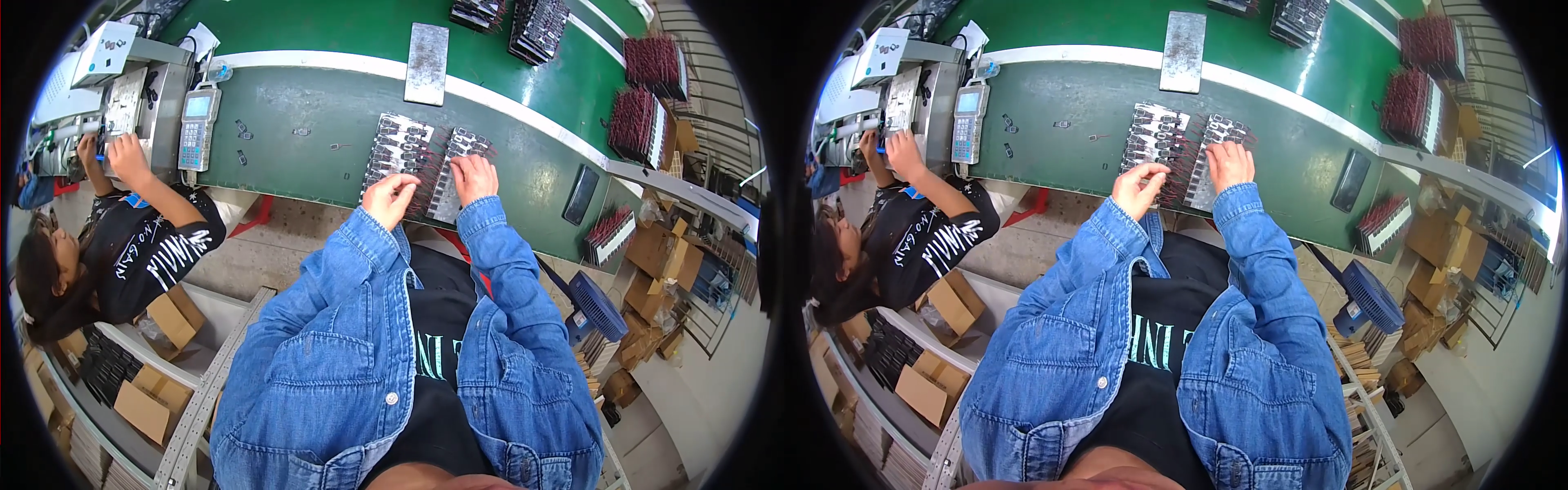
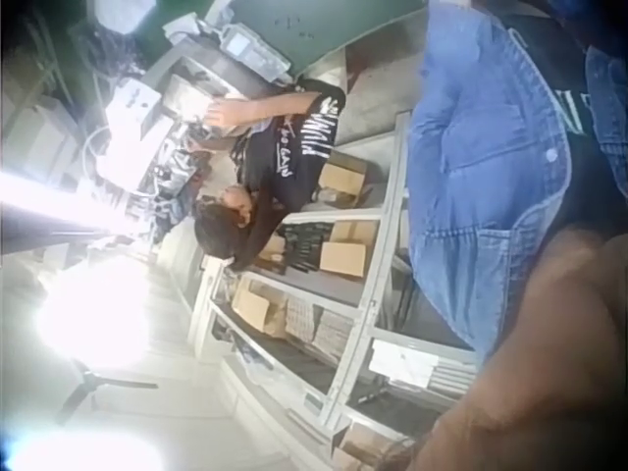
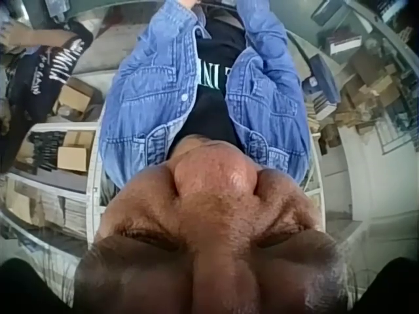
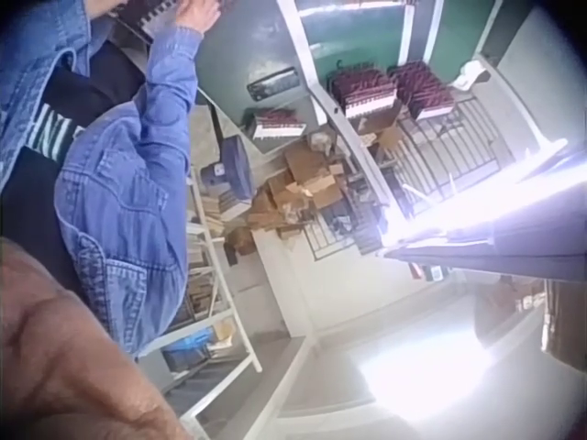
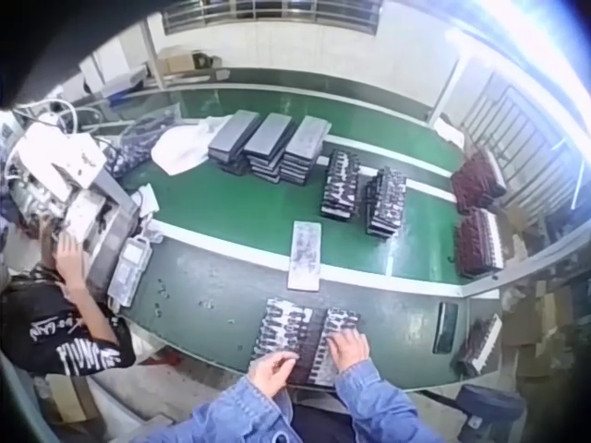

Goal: The person picks up small electronic components and presses them onto wire leads arranged in rows on a tray. They repeat this process for each component, occasionally moving the tray to reach the next row.

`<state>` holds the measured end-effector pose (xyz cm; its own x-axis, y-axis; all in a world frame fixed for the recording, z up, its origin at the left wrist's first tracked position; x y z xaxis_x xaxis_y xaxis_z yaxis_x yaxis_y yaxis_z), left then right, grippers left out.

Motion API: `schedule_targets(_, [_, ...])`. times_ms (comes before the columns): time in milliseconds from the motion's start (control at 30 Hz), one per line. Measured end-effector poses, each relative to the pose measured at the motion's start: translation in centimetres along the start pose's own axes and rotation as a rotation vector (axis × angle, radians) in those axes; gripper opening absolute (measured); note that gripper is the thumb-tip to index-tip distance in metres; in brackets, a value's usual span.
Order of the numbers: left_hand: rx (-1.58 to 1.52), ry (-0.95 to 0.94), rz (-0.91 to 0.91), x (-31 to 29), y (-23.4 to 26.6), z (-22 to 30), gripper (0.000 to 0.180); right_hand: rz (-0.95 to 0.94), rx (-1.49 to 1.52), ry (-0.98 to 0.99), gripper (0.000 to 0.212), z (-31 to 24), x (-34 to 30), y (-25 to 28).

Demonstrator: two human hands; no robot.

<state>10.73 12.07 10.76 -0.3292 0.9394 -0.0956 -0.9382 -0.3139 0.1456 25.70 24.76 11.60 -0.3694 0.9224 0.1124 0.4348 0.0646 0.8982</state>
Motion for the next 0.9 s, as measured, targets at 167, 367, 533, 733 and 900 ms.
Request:
schedule_targets(167, [0.116,-0.061,0.226,-0.4,6.0,-3.0,0.015,-0.051,-0.103,0.078,0.008,-0.8,-0.8,-0.7])
schedule_targets(367, [0.467,-0.022,0.554,1.2,16.9,-6.8,0.017,-0.157,-0.156,-0.015,0.010,-0.1,-0.1,-1.5])
schedule_targets(533, [0.881,-0.225,0.585,2.5,19.4,-5.5,0.017,-0.200,-0.160,-0.009,0.009,-0.6,0.0,-1.8])
schedule_targets(733, [1.140,-0.252,0.252,5.5,19.0,-6.8,0.018,-0.130,-0.020,0.065,0.010,-0.9,-1.0,-1.5])
schedule_targets(900, [1.062,-0.299,0.272,5.4,19.0,-6.1,0.017,-0.124,0.278,-0.174,0.014,-0.3,-1.1,1.1])
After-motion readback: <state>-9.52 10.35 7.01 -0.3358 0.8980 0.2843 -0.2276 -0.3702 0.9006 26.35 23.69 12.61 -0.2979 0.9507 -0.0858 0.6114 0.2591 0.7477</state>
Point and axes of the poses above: each hand's wrist, its own x-axis towards the middle knuckle, its own y-axis out of the back of the hand, z = x × y, the point moved 8 cm from there along x, towards the middle knuckle, and after that the axes turned 14 degrees about -y, right-handed, at the moved point
